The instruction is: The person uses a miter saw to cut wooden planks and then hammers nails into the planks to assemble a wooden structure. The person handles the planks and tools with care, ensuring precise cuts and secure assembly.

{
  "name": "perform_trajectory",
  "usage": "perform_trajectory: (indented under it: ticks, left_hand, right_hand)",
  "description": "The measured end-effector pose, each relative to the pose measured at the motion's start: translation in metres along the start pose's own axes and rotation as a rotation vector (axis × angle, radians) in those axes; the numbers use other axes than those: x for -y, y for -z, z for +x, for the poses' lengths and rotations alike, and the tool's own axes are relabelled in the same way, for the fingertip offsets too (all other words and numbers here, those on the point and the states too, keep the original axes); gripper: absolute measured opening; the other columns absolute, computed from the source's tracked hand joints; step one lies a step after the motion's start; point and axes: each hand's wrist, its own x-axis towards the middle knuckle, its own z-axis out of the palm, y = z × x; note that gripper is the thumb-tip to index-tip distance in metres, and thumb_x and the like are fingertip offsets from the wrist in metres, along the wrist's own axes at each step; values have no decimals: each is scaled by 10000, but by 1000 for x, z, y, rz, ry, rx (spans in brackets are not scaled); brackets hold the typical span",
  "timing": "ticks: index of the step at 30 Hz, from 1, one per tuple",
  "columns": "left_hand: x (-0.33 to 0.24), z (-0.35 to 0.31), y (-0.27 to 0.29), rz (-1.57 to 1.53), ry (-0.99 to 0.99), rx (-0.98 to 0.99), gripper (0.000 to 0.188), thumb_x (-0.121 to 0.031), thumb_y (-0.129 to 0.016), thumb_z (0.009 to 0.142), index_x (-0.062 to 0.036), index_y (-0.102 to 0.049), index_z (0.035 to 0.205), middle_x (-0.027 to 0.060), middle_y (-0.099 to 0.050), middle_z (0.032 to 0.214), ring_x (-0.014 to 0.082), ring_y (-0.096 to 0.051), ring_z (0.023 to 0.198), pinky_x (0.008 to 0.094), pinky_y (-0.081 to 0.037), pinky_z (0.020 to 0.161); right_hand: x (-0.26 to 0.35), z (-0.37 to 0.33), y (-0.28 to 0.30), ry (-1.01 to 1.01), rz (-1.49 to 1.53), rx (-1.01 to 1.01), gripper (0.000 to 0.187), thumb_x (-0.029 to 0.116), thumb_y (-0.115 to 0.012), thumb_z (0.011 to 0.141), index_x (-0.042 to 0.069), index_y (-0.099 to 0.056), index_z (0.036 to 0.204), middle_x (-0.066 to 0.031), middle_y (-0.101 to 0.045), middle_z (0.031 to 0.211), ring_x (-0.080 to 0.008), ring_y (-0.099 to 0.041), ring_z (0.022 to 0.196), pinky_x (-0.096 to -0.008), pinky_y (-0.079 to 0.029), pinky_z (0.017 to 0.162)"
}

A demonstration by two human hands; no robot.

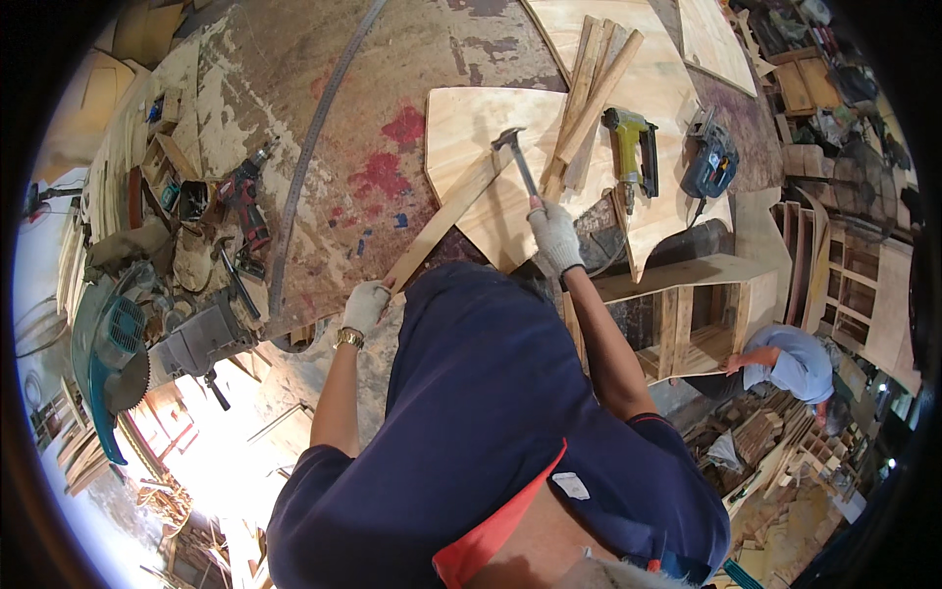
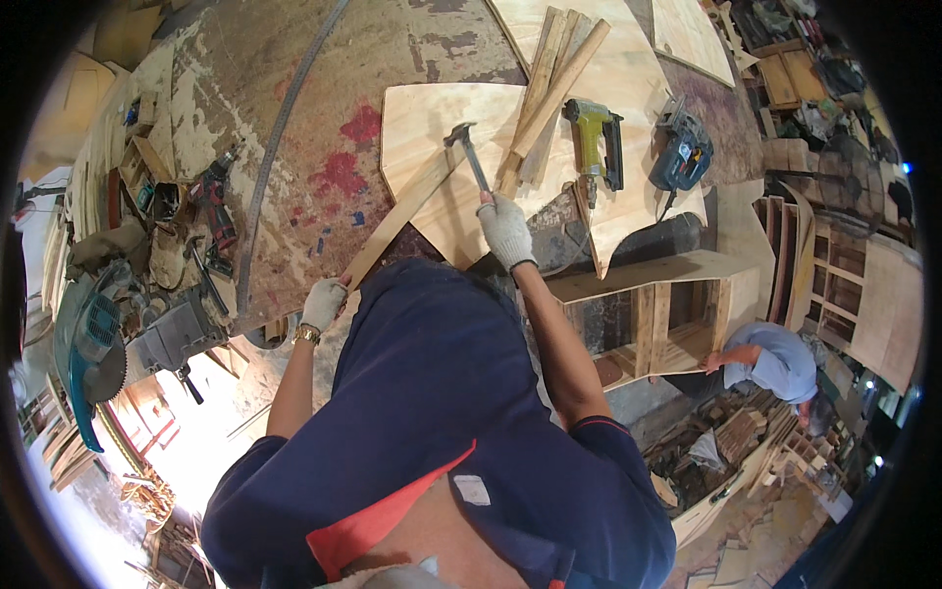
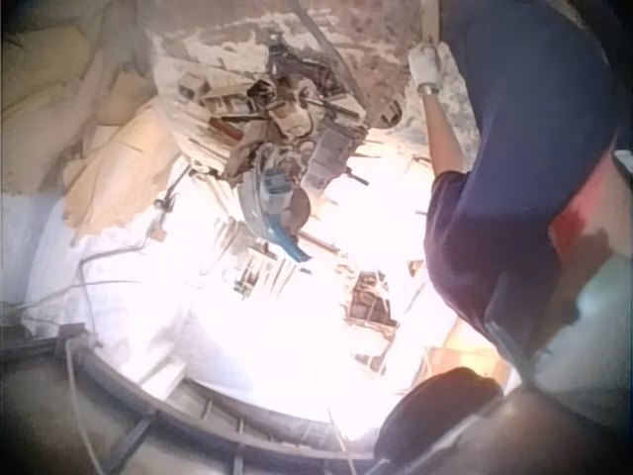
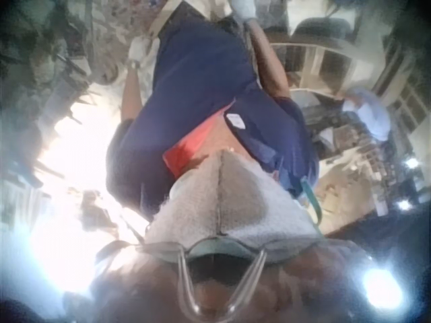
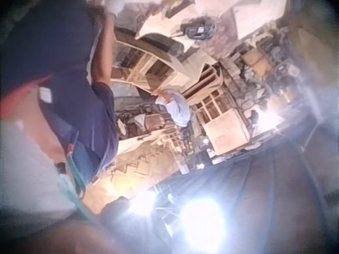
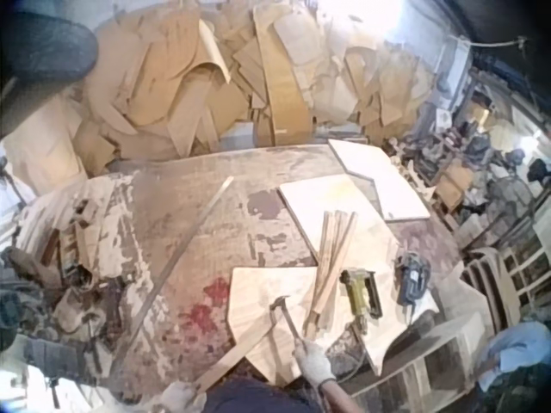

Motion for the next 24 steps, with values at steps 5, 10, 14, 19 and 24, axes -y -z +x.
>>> perform_trajectory:
  ticks: [5, 10, 14, 19, 24]
  left_hand:
    - [3, 4, 4, 170, -48, -45, 437, -393, -582, 1074, -34, -698, 854, 24, -578, 565, 141, -558, 445, 314, -418, 446]
    - [2, -1, 5, 48, -60, -75, 498, -450, -602, 1064, -40, -696, 798, 20, -600, 573, 134, -584, 473, 308, -427, 468]
    - [-1, -2, 4, 204, -59, -148, 507, -476, -625, 1050, -42, -718, 804, 15, -616, 588, 130, -602, 497, 312, -434, 487]
    - [-3, 0, 6, 293, -106, -173, 521, -532, -599, 1036, -61, -759, 882, 71, -640, 603, 206, -647, 552, 373, -475, 554]
    - [-10, -4, 8, 329, -77, -211, 495, -541, -580, 1022, -111, -823, 1005, 127, -672, 629, 306, -696, 621, 445, -527, 639]
  right_hand:
    - [0, 1, 0, 29, 135, -267, 471, 422, -498, 1096, -11, -684, 1111, -309, -703, 929, -510, -671, 896, -547, -514, 785]
    - [-1, -5, 1, 63, -144, 153, 502, 452, -502, 1079, -12, -690, 1049, -306, -690, 886, -495, -675, 861, -544, -510, 775]
    - [-1, 1, 14, 16, 113, 1, 513, 452, -507, 1085, -19, -686, 988, -285, -687, 856, -450, -690, 832, -532, -509, 744]
    - [3, 5, -2, 66, 149, -300, 534, 454, -475, 1100, -24, -681, 983, -318, -682, 849, -504, -671, 851, -576, -491, 742]
    - [-6, -10, -1, 72, -163, 283, 588, 498, -451, 1088, -24, -710, 1011, -331, -692, 911, -534, -667, 934, -582, -505, 817]
